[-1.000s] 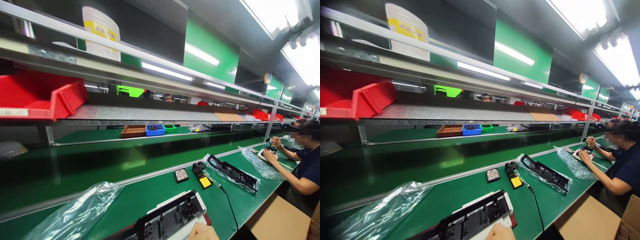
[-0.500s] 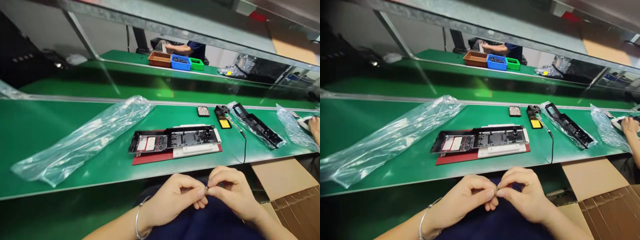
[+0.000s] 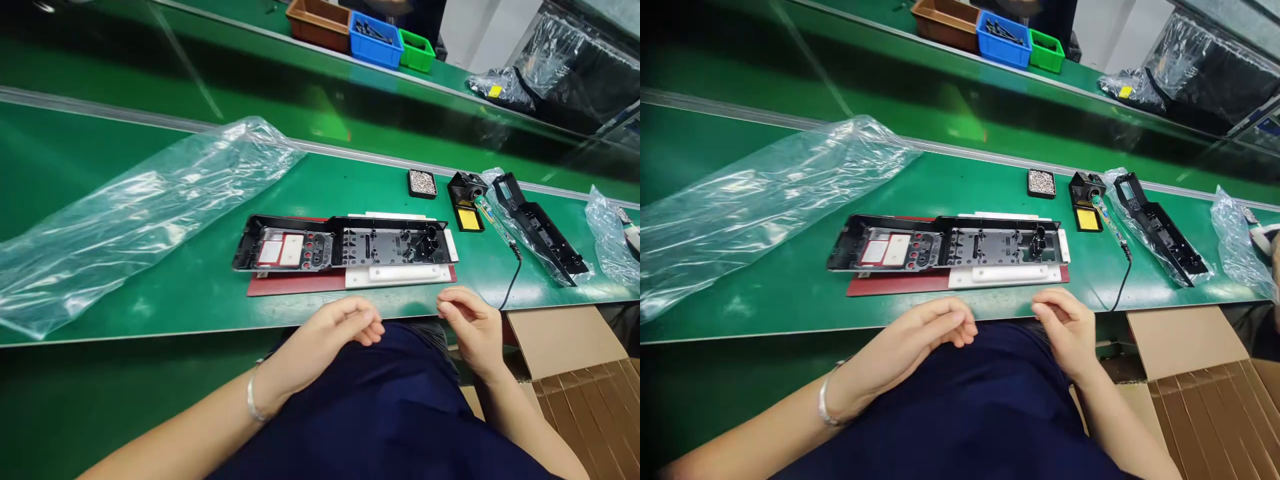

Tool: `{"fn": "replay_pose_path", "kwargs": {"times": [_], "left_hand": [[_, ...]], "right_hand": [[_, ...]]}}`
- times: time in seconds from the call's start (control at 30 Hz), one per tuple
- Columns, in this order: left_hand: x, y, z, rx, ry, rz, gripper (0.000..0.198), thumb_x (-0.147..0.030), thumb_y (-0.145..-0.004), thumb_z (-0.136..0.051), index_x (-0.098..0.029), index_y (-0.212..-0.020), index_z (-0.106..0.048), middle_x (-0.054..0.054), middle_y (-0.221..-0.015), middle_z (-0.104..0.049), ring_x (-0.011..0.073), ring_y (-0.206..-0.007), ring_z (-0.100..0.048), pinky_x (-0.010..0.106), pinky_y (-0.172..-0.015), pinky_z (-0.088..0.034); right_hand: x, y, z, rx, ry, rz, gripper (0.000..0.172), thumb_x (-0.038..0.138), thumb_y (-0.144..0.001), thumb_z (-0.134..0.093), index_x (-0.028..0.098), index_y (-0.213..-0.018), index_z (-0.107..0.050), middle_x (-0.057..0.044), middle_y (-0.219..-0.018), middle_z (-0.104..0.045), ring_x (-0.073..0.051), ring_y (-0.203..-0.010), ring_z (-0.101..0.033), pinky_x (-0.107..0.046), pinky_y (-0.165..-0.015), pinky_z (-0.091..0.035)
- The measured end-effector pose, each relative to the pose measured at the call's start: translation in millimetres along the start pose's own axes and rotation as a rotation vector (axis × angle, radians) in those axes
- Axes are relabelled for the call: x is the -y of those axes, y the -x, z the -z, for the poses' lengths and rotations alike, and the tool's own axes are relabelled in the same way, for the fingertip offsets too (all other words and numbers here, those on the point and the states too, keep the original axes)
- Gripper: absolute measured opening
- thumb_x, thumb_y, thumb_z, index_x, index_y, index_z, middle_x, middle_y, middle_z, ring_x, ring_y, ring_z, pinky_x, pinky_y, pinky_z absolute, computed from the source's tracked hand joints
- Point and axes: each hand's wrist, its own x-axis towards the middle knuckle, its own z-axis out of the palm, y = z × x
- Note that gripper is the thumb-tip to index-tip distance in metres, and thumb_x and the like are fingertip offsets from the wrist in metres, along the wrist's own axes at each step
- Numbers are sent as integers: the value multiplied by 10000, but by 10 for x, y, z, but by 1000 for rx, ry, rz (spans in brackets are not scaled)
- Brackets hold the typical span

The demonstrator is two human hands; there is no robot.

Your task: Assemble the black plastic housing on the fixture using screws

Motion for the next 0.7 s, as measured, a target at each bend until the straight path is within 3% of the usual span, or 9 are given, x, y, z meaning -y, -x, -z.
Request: {"fn": "replay_pose_path", "kwargs": {"times": [0.1,0.2,0.3,0.37,0.47,0.57,0.7], "left_hand": [[227,134,304,6,-248,46,367,-581,-857,-530,-243,-895,-667,18,-959,-656,172,-939,-590,234,-877,-451],[604,268,579,-29,-419,109,453,-661,-814,-522,-291,-1036,-662,2,-1226,-580,236,-1184,-492,330,-1081,-346],[1020,227,779,-202,-565,109,662,-721,-792,-498,-220,-1222,-545,66,-1317,-502,278,-1267,-410,468,-1155,-226],[1221,61,847,-323,-663,107,613,-653,-854,-490,-149,-1201,-532,112,-1257,-523,306,-1229,-439,555,-1112,-262],[1291,-297,833,-391,-785,41,444,-503,-906,-533,-160,-1187,-520,107,-1227,-520,270,-1146,-500,531,-1018,-400],[1172,-569,702,-336,-886,-39,410,-457,-896,-577,-152,-1165,-528,89,-1188,-531,263,-1063,-541,467,-920,-491],[1095,-702,435,-202,-1013,-70,383,-433,-909,-566,-130,-1142,-537,73,-1162,-536,244,-1008,-559,421,-896,-507]], "right_hand": [[-178,298,324,-85,80,-141,216,336,-938,-681,123,-912,-663,-69,-830,-530,-130,-640,-509,-175,-580,-463],[-375,639,487,-123,119,-325,375,469,-911,-693,101,-869,-635,-71,-750,-511,-141,-621,-501,-181,-564,-461],[-606,870,503,-146,103,-466,552,627,-814,-725,87,-847,-620,-94,-764,-523,-166,-638,-513,-210,-573,-480],[-746,940,504,-153,95,-498,631,693,-760,-729,78,-840,-616,-103,-762,-527,-173,-634,-515,-220,-564,-481],[-866,962,555,-158,84,-479,682,722,-704,-751,66,-834,-616,-110,-756,-528,-173,-627,-514,-215,-548,-474],[-873,982,633,-165,72,-443,696,714,-682,-769,57,-851,-616,-119,-787,-536,-167,-630,-513,-214,-550,-473],[-832,1104,674,-189,50,-425,689,687,-666,-786,57,-882,-613,-130,-833,-544,-178,-674,-531,-218,-571,-485]]}}
